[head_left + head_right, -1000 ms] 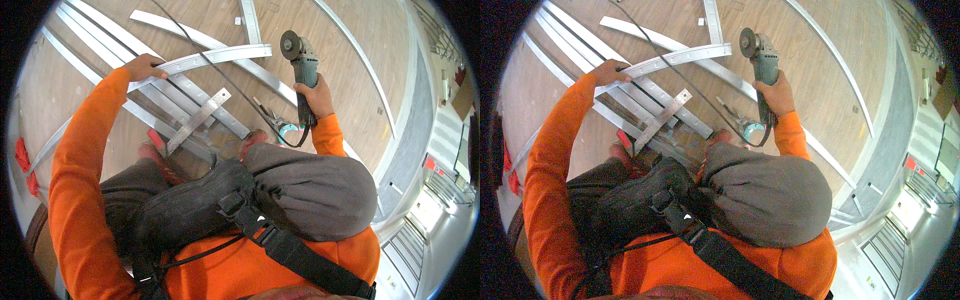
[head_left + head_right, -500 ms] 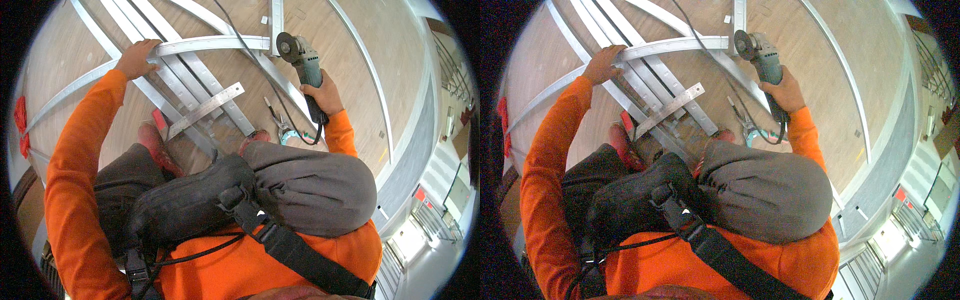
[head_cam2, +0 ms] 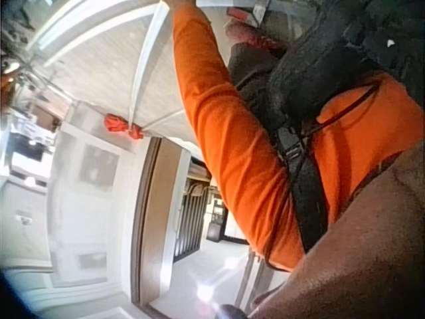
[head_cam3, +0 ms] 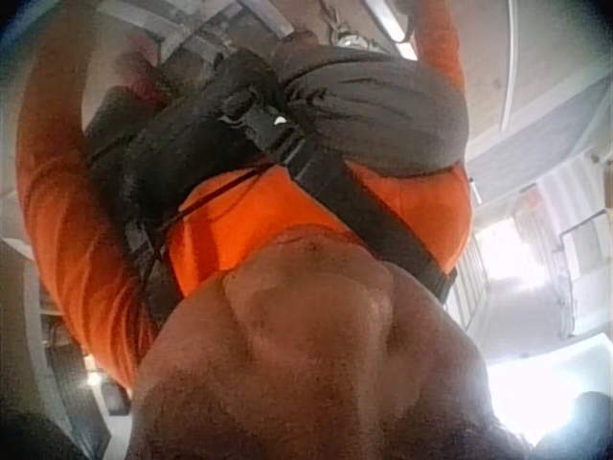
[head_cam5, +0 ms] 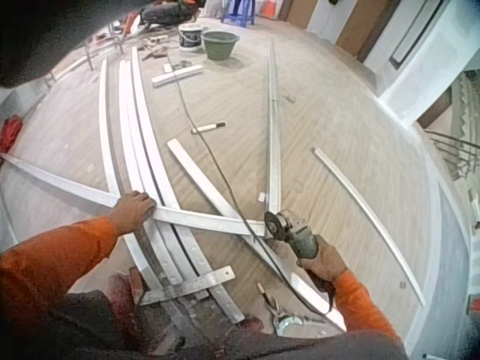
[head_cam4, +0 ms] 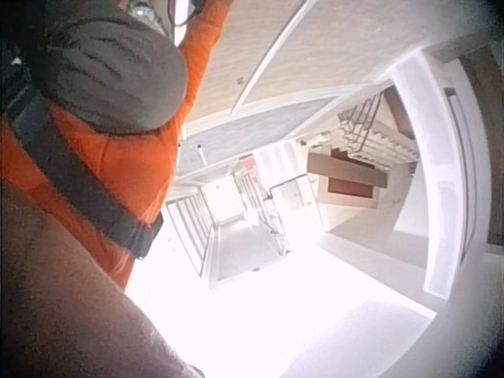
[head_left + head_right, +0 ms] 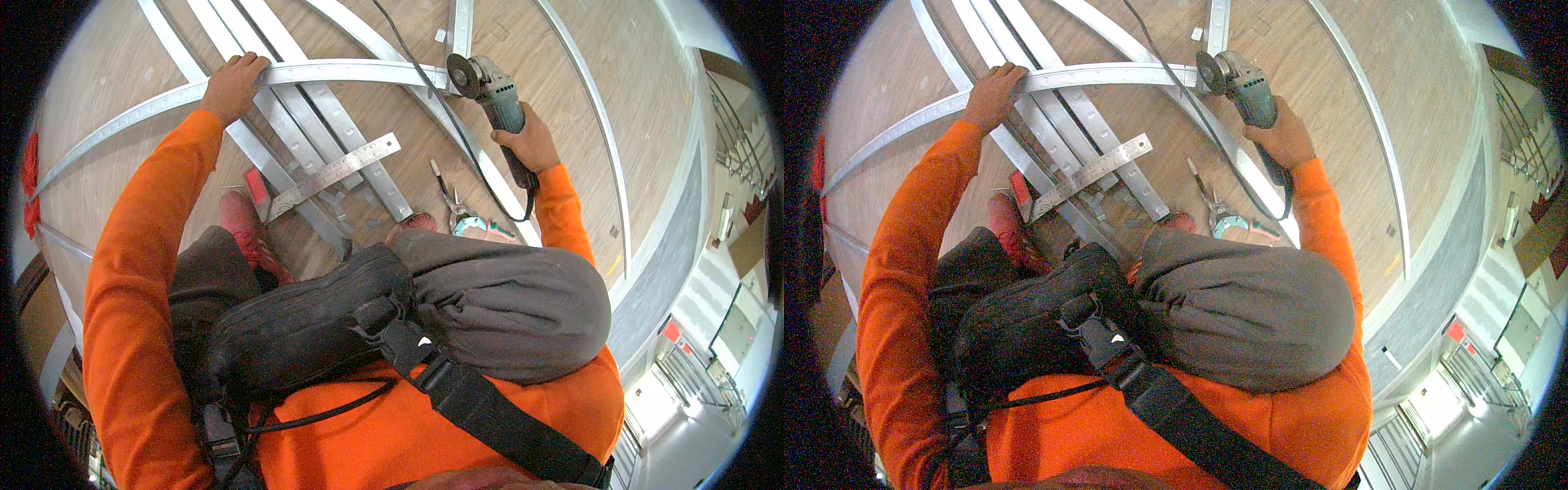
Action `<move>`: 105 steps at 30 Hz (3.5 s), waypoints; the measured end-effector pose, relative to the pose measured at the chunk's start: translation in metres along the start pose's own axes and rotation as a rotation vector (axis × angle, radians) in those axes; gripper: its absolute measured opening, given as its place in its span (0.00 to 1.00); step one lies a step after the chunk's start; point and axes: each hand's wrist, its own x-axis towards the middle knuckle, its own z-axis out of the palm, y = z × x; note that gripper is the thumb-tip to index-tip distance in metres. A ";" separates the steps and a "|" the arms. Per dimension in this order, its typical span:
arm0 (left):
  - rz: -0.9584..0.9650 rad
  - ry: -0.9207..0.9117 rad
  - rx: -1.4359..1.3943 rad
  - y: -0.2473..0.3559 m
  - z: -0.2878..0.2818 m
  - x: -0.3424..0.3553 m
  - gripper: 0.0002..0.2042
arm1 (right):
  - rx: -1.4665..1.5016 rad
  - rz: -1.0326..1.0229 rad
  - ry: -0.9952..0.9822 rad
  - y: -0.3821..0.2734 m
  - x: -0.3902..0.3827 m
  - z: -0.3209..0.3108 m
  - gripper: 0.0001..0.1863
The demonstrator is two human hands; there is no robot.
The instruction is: The person sits on the floor and uses an angle grinder to cut long metal profiles, generating sparks. They also use tin snips to trim the edges of the metal pieces. Finally, the person stands up and positions a cut metal profile against a wall to check the fit.
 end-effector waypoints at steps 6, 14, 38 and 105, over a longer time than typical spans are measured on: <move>-0.017 -0.009 -0.009 -0.003 0.001 -0.003 0.24 | -0.096 0.034 -0.024 -0.016 0.004 -0.007 0.40; -0.032 -0.009 0.011 0.000 0.000 -0.001 0.24 | -0.022 -0.057 0.002 -0.006 0.004 0.001 0.38; 0.086 -0.538 -0.387 -0.063 -0.020 0.061 0.23 | -0.109 0.229 0.835 0.083 -0.016 -0.077 0.41; -0.063 -0.336 -0.738 -0.025 0.008 0.091 0.26 | -0.239 0.004 0.186 -0.025 0.034 0.014 0.36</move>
